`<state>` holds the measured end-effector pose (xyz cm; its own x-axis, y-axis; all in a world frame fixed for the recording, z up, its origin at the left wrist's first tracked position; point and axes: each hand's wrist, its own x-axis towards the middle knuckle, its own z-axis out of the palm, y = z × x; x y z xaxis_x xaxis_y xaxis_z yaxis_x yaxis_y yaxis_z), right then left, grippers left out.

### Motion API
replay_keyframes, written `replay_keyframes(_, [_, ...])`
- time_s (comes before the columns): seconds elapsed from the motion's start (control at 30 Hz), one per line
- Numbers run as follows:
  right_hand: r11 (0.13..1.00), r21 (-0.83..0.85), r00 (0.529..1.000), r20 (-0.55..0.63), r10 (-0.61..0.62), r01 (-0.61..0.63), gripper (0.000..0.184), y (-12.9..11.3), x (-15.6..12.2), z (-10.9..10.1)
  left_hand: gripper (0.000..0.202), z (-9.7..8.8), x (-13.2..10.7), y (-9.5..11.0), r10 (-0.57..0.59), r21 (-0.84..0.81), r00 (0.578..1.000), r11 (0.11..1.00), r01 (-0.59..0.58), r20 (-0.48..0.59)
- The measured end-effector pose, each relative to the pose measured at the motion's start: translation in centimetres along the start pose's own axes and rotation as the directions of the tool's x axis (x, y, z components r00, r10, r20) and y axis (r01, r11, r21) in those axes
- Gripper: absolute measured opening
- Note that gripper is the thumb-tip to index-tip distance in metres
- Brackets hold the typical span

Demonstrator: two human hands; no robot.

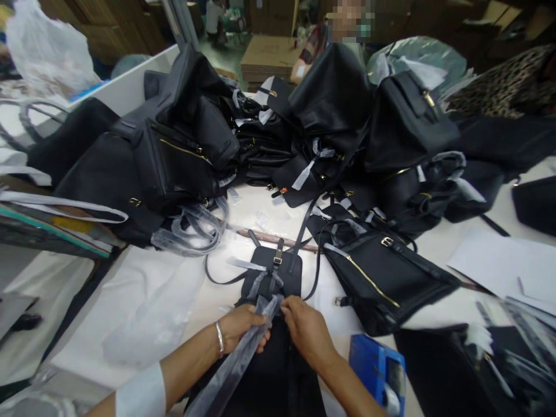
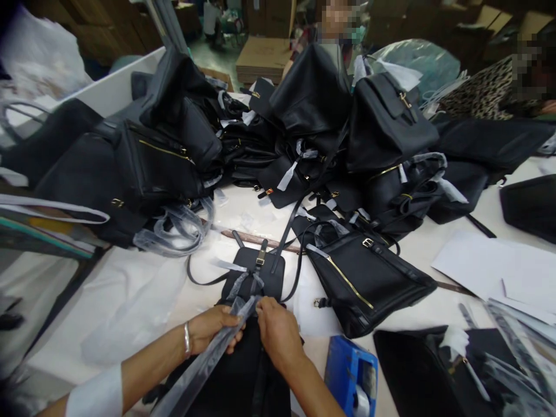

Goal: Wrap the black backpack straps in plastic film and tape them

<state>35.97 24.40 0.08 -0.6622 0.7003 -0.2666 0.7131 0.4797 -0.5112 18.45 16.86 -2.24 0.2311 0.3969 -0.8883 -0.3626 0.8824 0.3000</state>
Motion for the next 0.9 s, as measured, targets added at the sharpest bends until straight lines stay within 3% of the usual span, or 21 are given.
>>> replay_keyframes(0.17, [0.989, 0.146, 0.998, -0.048, -0.031, 0.038, 0.020, -0.7, 2.0, 0.5, 0.030, 0.3, 0.3, -0.8, 0.015, 0.007, 1.000, 1.000, -0.015, -0.021])
replay_keyframes(0.3, [0.992, -0.005, 0.981, 0.150, -0.127, 0.129, 0.020, -1.4, 5.6, 0.8, 0.035, 0.2, 0.6, -1.2, 0.015, 0.007, 0.999, 1.000, -0.015, -0.041])
replay_keyframes(0.43, [0.982, -0.078, 0.937, 0.320, -0.141, 0.174, 0.018, -1.6, 7.4, 1.0, 0.041, -0.1, 0.8, -1.3, 0.005, -0.024, 0.999, 1.000, -0.006, -0.045])
replay_keyframes(0.73, [0.996, 0.054, 0.918, 0.386, -0.091, 0.076, 0.010, -1.1, 7.9, 2.0, 0.036, -0.7, 0.8, -1.7, -0.027, -0.082, 0.999, 0.996, 0.024, -0.038])
replay_keyframes(0.9, [0.982, 0.117, 0.947, 0.266, -0.178, 0.151, 0.008, -1.3, 8.0, 1.8, 0.037, -0.7, 0.8, -1.4, -0.026, -0.104, 1.000, 0.994, 0.025, -0.014])
